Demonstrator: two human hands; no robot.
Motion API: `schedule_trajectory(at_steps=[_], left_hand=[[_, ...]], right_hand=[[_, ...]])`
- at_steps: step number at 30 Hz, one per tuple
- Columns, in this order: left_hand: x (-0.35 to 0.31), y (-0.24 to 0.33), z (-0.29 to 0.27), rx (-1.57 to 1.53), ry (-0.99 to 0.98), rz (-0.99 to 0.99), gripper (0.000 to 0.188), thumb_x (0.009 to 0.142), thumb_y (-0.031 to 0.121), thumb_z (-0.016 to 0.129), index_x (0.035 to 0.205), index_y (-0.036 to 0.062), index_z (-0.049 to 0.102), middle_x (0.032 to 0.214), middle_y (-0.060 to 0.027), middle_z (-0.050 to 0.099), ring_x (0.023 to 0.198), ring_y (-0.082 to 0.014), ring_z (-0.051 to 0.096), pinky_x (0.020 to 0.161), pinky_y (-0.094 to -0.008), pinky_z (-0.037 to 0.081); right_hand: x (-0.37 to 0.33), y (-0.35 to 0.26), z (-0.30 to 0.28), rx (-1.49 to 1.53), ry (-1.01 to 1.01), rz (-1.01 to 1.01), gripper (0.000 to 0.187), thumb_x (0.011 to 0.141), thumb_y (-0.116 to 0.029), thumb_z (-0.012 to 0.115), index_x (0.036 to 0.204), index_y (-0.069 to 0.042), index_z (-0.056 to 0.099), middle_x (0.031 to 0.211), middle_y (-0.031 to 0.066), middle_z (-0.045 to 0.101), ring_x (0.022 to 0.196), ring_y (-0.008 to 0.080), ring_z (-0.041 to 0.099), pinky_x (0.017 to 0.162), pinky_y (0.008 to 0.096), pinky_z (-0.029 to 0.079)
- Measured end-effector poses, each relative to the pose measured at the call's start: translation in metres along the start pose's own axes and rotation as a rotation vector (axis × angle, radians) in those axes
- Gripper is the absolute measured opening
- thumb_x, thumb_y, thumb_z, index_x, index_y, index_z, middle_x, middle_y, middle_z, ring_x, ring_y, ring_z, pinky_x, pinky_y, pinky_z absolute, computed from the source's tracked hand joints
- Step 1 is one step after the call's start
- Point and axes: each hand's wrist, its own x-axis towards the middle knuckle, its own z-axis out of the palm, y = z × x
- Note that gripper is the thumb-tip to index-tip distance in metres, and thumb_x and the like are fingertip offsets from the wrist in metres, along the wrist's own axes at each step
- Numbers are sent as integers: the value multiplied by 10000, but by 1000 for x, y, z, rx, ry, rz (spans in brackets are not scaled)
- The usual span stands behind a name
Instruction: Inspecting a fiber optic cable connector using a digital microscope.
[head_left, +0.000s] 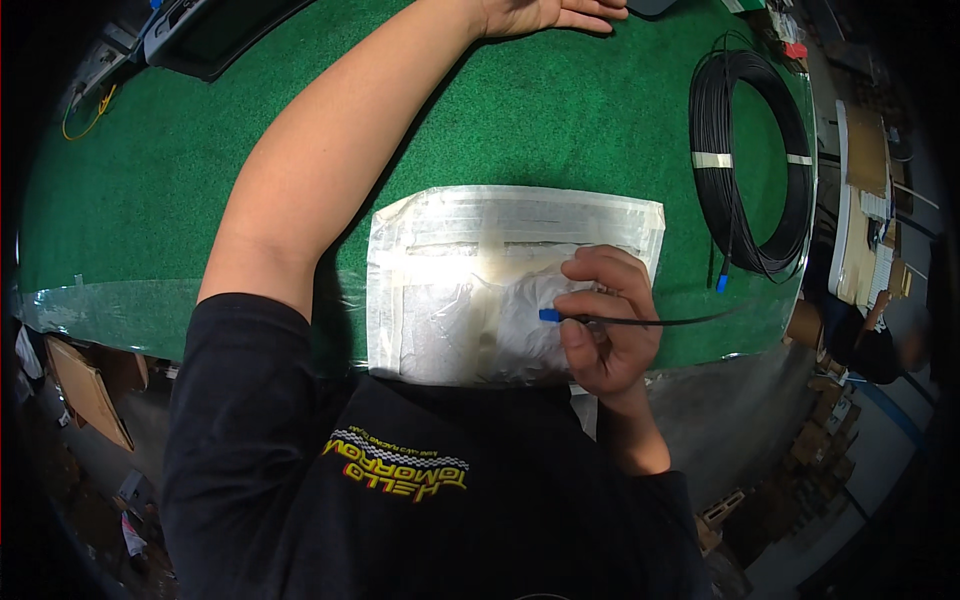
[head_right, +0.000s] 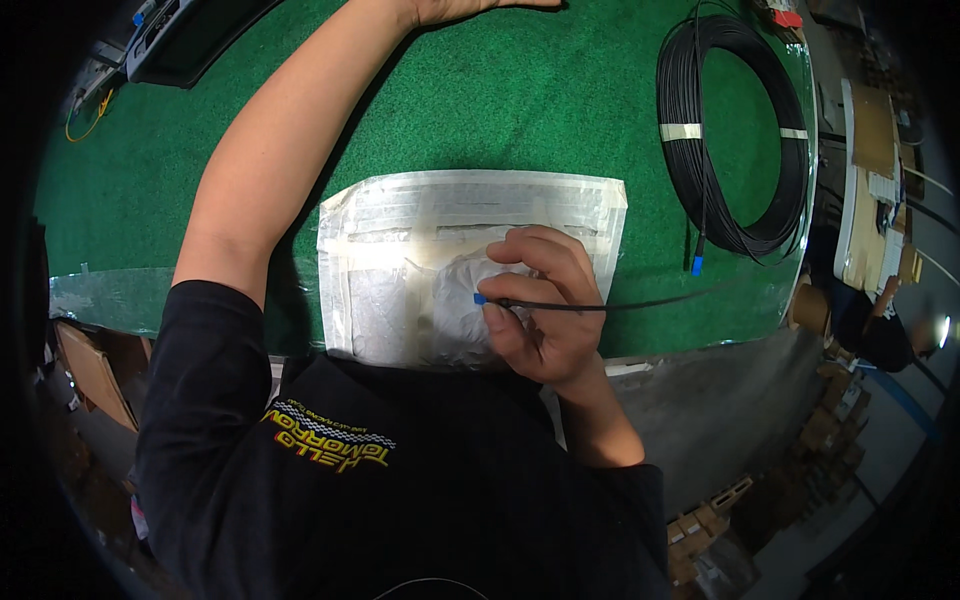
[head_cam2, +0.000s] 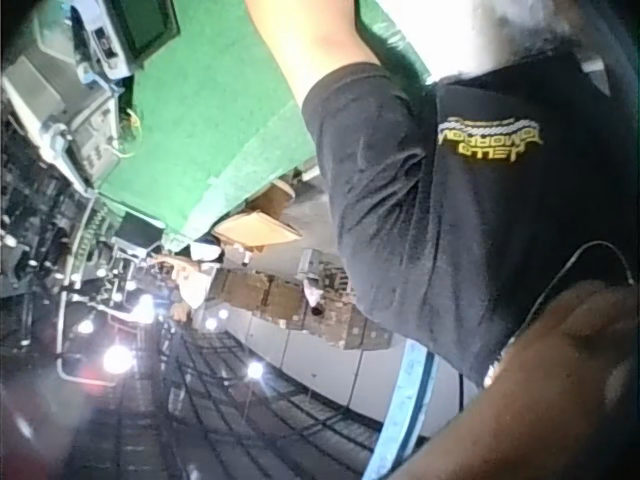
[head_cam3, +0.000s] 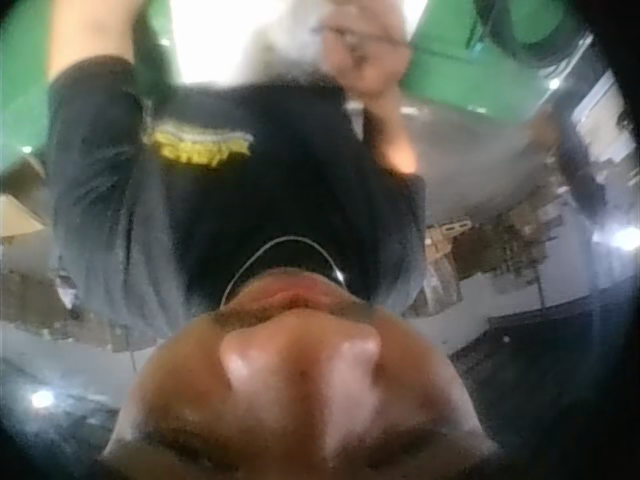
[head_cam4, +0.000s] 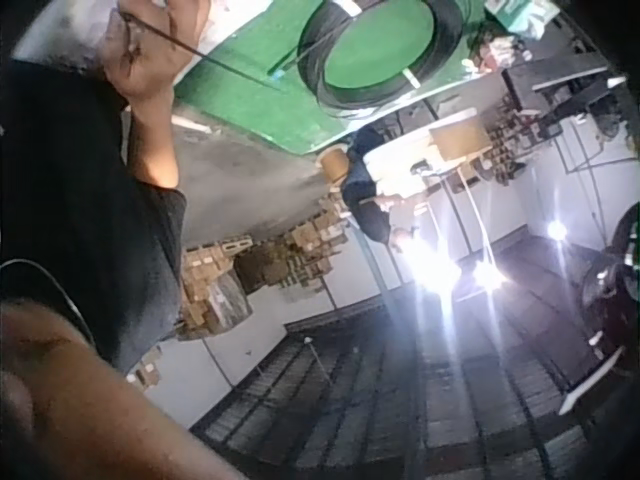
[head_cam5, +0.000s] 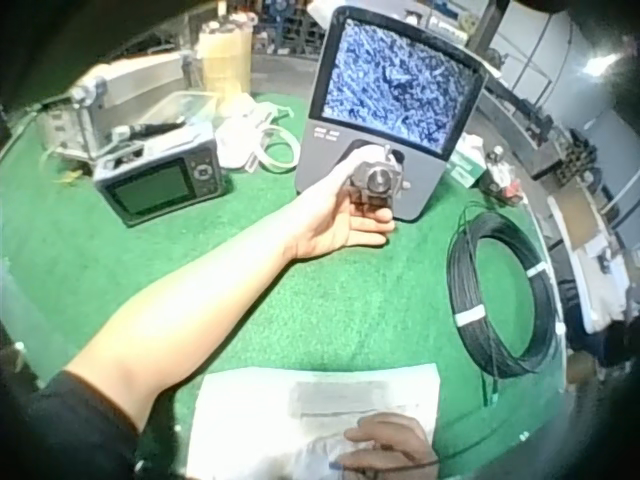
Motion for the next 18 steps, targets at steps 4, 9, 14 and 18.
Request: schedule_trajectory(at_steps=[4, 9, 14, 18], left_hand=[[-1, 1, 1, 12, 9, 16, 741, 955, 740, 524, 1190, 53, 671, 960, -131, 733, 916, -287, 739, 871, -440, 607], [-1, 0, -1, 5, 7, 17, 736, 955, 740, 524, 1181, 54, 670, 969, -132, 734, 920, -287, 738, 860, -436, 610], [-1, 1, -1, 14, -5, 17, 738, 952, 743, 527, 1176, 55, 671, 961, -126, 737, 922, -278, 740, 855, -429, 613], [-2, 2, 2, 26, 0, 5, 739, 947, 746, 533, 1162, 52, 670, 947, -116, 740, 913, -269, 742, 849, -425, 615]], right_hand=[[3, 2, 5, -87, 9, -23, 186, 833, -140, 763, 997, -53, 764, 1155, 144, 693, 1080, 337, 643, 865, 412, 531], [2, 3, 4, -51, 20, -13, 185, 832, -157, 769, 983, -50, 757, 1192, 150, 686, 1086, 344, 643, 879, 420, 528], [1, 3, 2, -53, -18, -27, 196, 835, -161, 771, 995, -49, 755, 1204, 158, 679, 1090, 347, 643, 889, 435, 529], [3, 4, 7, -56, -14, -19, 192, 846, -167, 767, 991, -43, 753, 1211, 169, 674, 1093, 355, 642, 899, 440, 528]])
